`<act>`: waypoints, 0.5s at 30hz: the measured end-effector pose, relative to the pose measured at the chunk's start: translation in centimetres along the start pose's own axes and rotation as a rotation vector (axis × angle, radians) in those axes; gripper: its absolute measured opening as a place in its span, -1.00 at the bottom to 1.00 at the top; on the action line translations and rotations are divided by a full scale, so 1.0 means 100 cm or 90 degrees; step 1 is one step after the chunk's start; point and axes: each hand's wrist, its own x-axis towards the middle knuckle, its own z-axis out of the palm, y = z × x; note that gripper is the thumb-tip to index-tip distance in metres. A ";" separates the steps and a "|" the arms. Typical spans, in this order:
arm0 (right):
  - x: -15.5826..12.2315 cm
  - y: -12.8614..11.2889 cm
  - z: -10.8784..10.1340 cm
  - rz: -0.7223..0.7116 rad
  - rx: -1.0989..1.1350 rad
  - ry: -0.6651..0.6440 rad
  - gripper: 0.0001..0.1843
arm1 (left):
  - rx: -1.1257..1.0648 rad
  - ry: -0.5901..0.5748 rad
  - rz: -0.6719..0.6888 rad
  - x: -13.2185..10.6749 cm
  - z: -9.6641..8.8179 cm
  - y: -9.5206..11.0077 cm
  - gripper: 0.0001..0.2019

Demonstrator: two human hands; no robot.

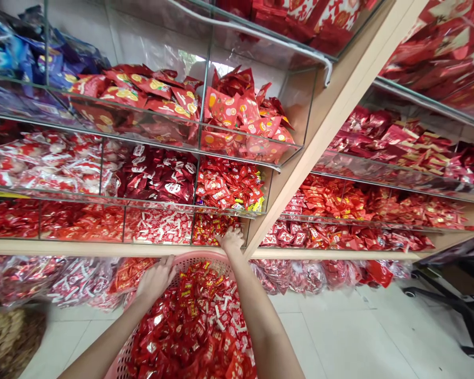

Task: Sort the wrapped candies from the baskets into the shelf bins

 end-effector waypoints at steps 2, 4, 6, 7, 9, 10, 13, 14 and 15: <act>0.003 -0.008 0.000 0.042 0.018 -0.043 -0.09 | 0.002 0.005 0.002 0.000 0.001 -0.001 -0.60; 0.006 -0.014 0.001 0.070 0.025 -0.076 -0.02 | 0.007 0.008 0.002 0.001 0.001 -0.001 -0.61; 0.009 -0.017 0.002 0.093 0.019 -0.102 0.01 | 0.009 0.012 0.001 0.001 0.001 0.000 -0.61; 0.010 -0.018 0.003 0.100 0.015 -0.115 0.02 | 0.009 0.011 0.002 0.001 0.000 0.000 -0.60; 0.013 -0.019 0.006 0.106 0.003 -0.134 0.02 | 0.009 0.008 0.004 0.001 0.000 0.000 -0.60; 0.015 -0.018 0.008 0.105 -0.003 -0.138 0.02 | 0.012 0.007 0.004 0.001 0.000 0.001 -0.60; 0.018 -0.015 0.013 0.092 -0.007 -0.121 0.04 | 0.027 0.012 0.005 0.001 0.001 0.000 -0.61; 0.018 -0.014 0.014 0.090 -0.003 -0.112 0.04 | 0.030 0.015 0.005 0.001 0.001 0.000 -0.61; 0.018 -0.013 0.015 0.092 0.001 -0.105 0.03 | 0.031 0.017 0.007 0.001 0.002 0.000 -0.61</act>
